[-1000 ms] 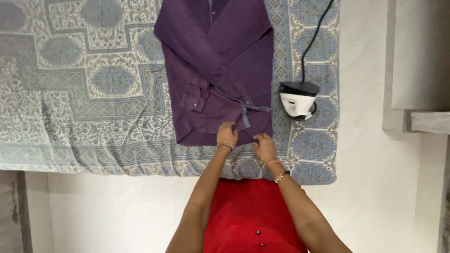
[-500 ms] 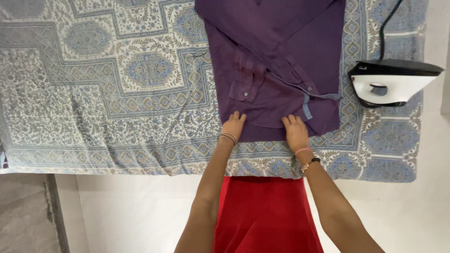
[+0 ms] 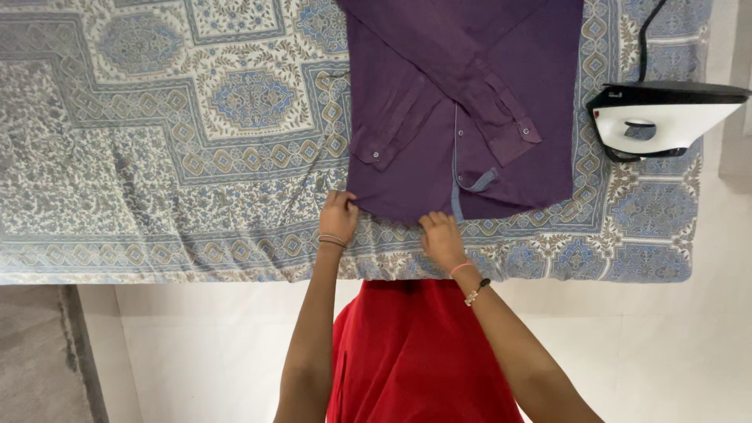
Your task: The person irons a purple long-sleeved shirt laid out on a patterned bedsheet. They use a white and black electric iron to smooth the sleeves, collar, and body of the shirt, frequently adjusting the fabric with their hands to ensure even coverage. The shirt is folded in half lengthwise before the final ironing passes.
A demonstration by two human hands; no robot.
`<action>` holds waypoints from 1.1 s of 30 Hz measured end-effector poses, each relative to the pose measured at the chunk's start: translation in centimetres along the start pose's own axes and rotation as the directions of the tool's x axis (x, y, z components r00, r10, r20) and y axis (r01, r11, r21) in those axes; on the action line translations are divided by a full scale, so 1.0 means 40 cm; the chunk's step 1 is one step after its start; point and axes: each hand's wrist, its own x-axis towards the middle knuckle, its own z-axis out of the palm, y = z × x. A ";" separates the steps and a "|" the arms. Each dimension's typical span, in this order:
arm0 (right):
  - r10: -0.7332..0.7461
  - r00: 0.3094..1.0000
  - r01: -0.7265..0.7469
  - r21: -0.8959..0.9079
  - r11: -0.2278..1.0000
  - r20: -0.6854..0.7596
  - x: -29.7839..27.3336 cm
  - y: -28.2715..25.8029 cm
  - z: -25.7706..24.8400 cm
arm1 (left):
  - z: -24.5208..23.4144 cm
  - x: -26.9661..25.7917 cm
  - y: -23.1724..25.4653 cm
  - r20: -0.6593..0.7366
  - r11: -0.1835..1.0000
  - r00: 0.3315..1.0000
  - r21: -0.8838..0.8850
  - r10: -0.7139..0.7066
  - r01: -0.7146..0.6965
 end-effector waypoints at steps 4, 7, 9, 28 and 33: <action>-0.015 0.997 0.009 0.077 0.997 0.073 0.007 -0.025 0.000 | 0.042 -0.016 -0.110 -0.036 0.971 0.992 -0.215 -0.118 0.108; 0.018 0.996 -0.014 0.048 0.999 -0.087 0.000 0.016 -0.059 | 0.092 0.000 -0.126 -0.104 0.976 0.971 -0.057 -0.213 0.208; 0.148 0.942 -0.155 0.000 0.988 -0.301 0.000 0.071 -0.100 | 0.091 -0.003 -0.094 -0.104 0.955 0.949 -0.013 -0.297 0.298; 0.329 0.940 -0.335 -0.064 0.940 -0.084 -0.123 0.275 -0.154 | 0.296 -0.107 0.348 0.522 0.811 0.804 0.318 0.283 -0.492; 0.413 0.910 -0.409 -0.223 0.885 -0.031 -0.036 0.377 -0.205 | 0.359 -0.080 0.418 0.650 0.673 0.698 0.374 0.301 -0.638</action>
